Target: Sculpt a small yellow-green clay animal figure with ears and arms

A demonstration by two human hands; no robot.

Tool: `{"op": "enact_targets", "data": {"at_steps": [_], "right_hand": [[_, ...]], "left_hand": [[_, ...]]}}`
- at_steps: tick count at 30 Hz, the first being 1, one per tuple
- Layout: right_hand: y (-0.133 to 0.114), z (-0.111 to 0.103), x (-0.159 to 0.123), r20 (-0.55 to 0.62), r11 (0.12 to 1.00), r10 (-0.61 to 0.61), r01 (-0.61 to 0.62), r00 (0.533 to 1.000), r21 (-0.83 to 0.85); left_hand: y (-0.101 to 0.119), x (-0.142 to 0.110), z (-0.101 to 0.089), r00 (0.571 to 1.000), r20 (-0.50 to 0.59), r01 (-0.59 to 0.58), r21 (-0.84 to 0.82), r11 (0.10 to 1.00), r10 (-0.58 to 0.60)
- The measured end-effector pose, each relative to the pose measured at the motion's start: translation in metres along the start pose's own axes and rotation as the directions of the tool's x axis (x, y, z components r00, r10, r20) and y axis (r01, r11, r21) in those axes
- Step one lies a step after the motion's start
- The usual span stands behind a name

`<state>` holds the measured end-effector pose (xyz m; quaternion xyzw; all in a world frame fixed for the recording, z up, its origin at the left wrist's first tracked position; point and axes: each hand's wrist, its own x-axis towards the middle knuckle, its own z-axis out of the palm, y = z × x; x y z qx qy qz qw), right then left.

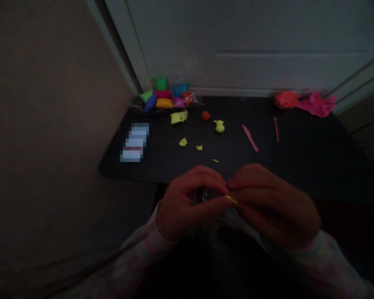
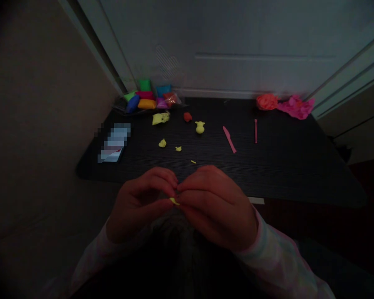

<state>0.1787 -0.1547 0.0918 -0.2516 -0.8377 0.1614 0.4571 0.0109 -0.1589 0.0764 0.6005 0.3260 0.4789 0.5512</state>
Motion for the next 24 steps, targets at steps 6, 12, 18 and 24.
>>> {"op": "enact_targets", "data": {"at_steps": [6, 12, 18, 24], "right_hand": [[0.003, 0.004, -0.003, -0.003, 0.999, 0.036, -0.036, 0.999, 0.0], [0.034, 0.005, -0.011, -0.064, 0.962, 0.258, -0.262, 0.964, -0.072], [0.128, 0.006, 0.016, -0.214, 0.553, 0.767, -0.792, 0.605, -0.257], [0.156, 0.023, 0.036, -0.09, 0.432, 0.809, -0.692, 0.581, -0.578]], "left_hand": [[-0.002, 0.002, 0.001, 0.991, -0.003, 0.131, -0.073, 0.989, -0.132], [-0.021, 0.014, -0.004, 0.973, -0.121, 0.171, -0.195, 0.966, -0.197], [-0.047, 0.055, -0.022, 0.874, -0.355, 0.211, -0.339, 0.917, -0.332], [-0.053, 0.095, -0.031, 0.846, -0.296, 0.269, -0.48, 0.835, -0.443]]}}
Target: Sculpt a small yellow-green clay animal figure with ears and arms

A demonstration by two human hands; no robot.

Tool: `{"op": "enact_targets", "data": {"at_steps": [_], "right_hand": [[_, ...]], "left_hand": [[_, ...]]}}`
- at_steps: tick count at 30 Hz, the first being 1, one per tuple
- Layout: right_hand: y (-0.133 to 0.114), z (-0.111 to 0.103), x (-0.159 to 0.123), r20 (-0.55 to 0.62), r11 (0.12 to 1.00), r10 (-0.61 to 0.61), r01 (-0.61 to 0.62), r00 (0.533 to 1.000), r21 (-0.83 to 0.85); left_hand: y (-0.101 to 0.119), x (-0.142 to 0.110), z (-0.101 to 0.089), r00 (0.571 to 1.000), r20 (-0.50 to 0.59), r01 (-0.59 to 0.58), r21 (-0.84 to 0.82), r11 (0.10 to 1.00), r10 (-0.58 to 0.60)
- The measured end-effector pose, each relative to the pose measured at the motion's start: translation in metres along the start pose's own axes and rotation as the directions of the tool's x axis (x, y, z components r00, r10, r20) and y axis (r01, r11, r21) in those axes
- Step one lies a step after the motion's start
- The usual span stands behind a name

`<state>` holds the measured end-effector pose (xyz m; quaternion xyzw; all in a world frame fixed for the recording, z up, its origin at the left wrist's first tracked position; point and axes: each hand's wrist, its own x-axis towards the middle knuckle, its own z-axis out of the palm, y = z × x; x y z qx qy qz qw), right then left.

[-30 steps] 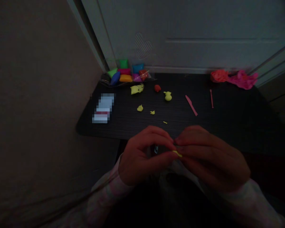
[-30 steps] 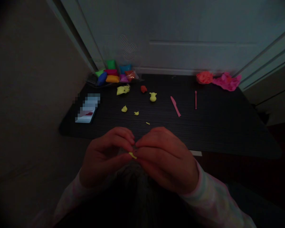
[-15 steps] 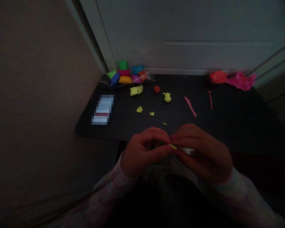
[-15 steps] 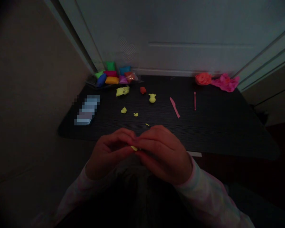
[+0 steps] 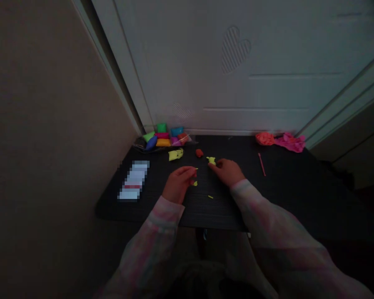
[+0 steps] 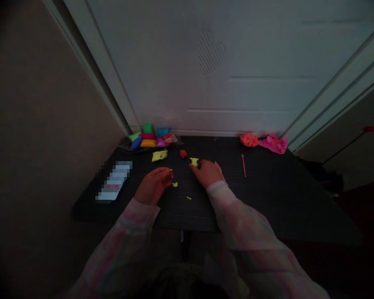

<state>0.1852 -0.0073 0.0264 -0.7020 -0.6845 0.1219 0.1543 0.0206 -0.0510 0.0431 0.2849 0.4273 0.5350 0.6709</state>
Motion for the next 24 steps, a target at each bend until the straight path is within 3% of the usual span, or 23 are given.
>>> {"op": "enact_targets", "data": {"at_steps": [4, 7, 9, 11, 13, 15, 19, 24], "right_hand": [[0.001, 0.006, -0.001, -0.032, 0.998, -0.033, 0.034, 0.999, 0.062], [0.002, 0.006, -0.005, -0.085, 0.943, -0.016, 0.043, 0.996, 0.33], [0.001, 0.006, -0.008, -0.072, 0.797, -0.021, 0.06, 0.997, 0.601], [-0.003, 0.008, -0.012, -0.019, 0.572, -0.062, 0.051, 0.998, 0.819], [-0.007, 0.009, -0.016, 0.036, 0.379, -0.114, 0.009, 0.993, 0.925], [-0.011, 0.01, -0.02, 0.066, 0.281, -0.158, -0.019, 0.985, 0.96], [-0.015, 0.008, -0.024, 0.073, 0.231, -0.202, -0.025, 0.977, 0.973], [-0.016, 0.006, -0.026, 0.076, 0.27, -0.211, -0.017, 0.975, 0.963]], "left_hand": [[-0.003, 0.016, 0.0, 0.999, 0.004, 0.052, 0.031, 0.998, -0.052], [-0.007, 0.021, -0.002, 0.998, -0.013, 0.06, 0.061, 0.996, -0.059], [-0.01, 0.022, -0.003, 0.999, -0.015, 0.044, 0.084, 0.995, -0.042], [-0.011, 0.021, -0.003, 0.999, -0.01, 0.031, 0.107, 0.994, -0.03], [-0.011, 0.02, -0.004, 1.0, -0.005, 0.03, 0.124, 0.992, -0.03], [-0.011, 0.019, -0.004, 1.0, -0.002, 0.023, 0.132, 0.991, -0.023], [-0.012, 0.019, -0.004, 1.0, -0.003, -0.029, 0.154, 0.988, 0.03], [-0.015, 0.022, -0.007, 0.996, 0.004, -0.085, 0.226, 0.97, 0.086]]}}
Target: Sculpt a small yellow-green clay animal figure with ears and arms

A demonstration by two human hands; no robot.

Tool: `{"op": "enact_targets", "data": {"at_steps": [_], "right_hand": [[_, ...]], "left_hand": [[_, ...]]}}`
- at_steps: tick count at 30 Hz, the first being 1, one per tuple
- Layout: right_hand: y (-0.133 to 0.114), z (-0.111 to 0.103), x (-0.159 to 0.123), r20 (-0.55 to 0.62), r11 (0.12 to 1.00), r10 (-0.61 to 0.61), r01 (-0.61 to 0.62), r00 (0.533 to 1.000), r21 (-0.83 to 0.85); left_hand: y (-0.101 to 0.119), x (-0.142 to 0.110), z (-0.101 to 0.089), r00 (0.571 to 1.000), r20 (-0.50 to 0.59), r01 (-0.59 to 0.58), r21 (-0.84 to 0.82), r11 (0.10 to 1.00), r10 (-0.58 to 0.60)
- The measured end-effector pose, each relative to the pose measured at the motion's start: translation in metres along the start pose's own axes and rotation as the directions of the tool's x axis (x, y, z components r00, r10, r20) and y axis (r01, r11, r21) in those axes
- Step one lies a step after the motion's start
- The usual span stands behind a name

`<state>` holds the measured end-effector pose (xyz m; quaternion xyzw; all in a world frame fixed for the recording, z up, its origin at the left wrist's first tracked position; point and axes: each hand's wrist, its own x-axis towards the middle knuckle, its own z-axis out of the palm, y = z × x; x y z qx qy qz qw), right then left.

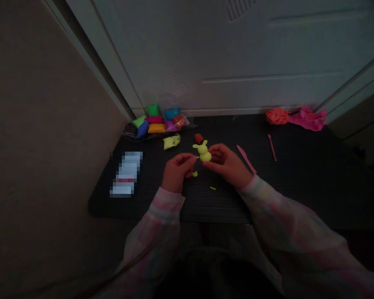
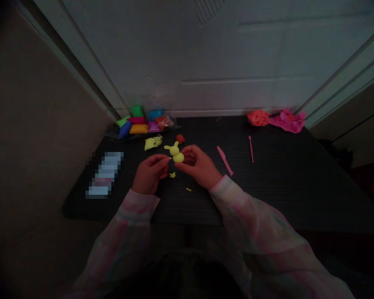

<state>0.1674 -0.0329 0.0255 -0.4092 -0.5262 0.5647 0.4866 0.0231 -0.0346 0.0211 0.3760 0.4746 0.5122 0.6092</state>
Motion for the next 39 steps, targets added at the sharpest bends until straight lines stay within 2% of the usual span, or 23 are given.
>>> {"op": "enact_targets", "data": {"at_steps": [9, 20, 23, 26, 31, 39], "right_hand": [[0.0017, 0.0002, -0.0002, 0.009, 0.997, -0.016, 0.016, 1.0, -0.072], [0.0044, -0.0009, 0.0015, -0.002, 0.998, -0.005, 0.005, 1.0, -0.067], [0.0049, -0.0007, 0.0015, 0.002, 0.998, -0.006, 0.006, 1.0, -0.064], [0.0047, -0.0003, 0.0014, 0.007, 0.998, -0.014, 0.015, 1.0, -0.064], [0.0041, 0.001, 0.0014, 0.007, 0.999, -0.003, 0.003, 1.0, -0.032], [0.0043, 0.002, 0.0004, 0.035, 1.0, -0.01, 0.011, 0.999, -0.019]], "left_hand": [[-0.0022, 0.0006, -0.0006, 0.998, -0.02, -0.057, 0.124, 0.991, 0.06], [0.0025, -0.0007, -0.0007, 0.998, 0.054, -0.009, -0.062, 0.998, 0.013], [0.0018, -0.0005, -0.0006, 0.999, 0.029, -0.027, -0.001, 1.0, 0.027], [-0.0006, 0.0004, -0.0009, 0.996, -0.001, -0.091, 0.098, 0.991, 0.092], [-0.0025, 0.0011, -0.0013, 0.988, 0.009, -0.152, 0.239, 0.959, 0.154], [-0.0065, 0.003, -0.0033, 0.979, 0.0, -0.198, 0.251, 0.948, 0.205]]}}
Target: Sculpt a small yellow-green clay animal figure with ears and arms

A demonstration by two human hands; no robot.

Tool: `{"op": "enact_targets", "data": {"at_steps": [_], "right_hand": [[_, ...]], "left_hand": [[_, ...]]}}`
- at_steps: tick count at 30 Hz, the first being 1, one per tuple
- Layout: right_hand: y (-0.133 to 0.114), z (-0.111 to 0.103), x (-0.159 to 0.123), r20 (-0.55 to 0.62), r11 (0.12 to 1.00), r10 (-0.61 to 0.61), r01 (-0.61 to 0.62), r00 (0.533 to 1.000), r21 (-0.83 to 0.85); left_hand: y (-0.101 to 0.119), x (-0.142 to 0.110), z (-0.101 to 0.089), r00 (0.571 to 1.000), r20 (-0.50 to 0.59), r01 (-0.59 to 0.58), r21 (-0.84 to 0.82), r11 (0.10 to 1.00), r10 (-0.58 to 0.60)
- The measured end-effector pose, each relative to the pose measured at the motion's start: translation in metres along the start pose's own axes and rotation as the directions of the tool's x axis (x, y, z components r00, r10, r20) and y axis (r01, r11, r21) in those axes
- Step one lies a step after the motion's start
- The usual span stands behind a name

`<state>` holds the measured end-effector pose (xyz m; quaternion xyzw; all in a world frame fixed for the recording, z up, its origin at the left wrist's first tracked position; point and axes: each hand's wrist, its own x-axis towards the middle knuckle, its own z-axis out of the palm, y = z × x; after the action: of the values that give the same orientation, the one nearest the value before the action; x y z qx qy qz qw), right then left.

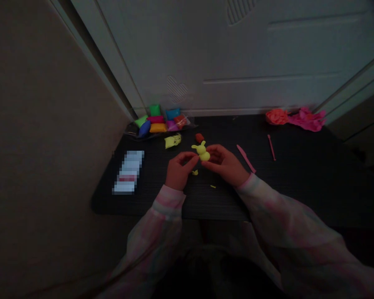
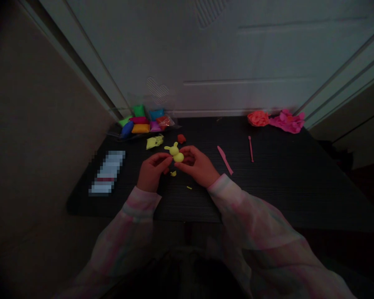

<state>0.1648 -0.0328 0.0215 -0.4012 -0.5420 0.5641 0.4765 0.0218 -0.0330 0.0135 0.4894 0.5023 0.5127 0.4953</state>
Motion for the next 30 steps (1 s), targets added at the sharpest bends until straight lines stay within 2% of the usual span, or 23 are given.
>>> {"op": "enact_targets", "data": {"at_steps": [13, 19, 24, 30], "right_hand": [[0.003, 0.0, -0.001, -0.004, 0.999, -0.014, 0.014, 1.0, -0.037], [-0.002, 0.003, -0.002, -0.028, 0.996, 0.048, -0.045, 0.998, 0.074], [-0.002, 0.003, -0.002, -0.035, 0.991, 0.052, -0.048, 0.998, 0.124], [-0.002, 0.003, -0.006, -0.033, 0.993, 0.039, -0.035, 0.999, 0.117]], "left_hand": [[0.004, -0.001, 0.001, 0.999, -0.011, 0.038, 0.004, 0.999, -0.038], [0.003, -0.001, -0.001, 0.997, 0.053, 0.06, -0.251, 0.966, -0.048], [0.008, -0.004, 0.001, 0.995, 0.067, 0.086, -0.314, 0.946, -0.068], [0.014, -0.006, 0.003, 0.983, 0.112, 0.184, -0.483, 0.856, -0.148]]}}
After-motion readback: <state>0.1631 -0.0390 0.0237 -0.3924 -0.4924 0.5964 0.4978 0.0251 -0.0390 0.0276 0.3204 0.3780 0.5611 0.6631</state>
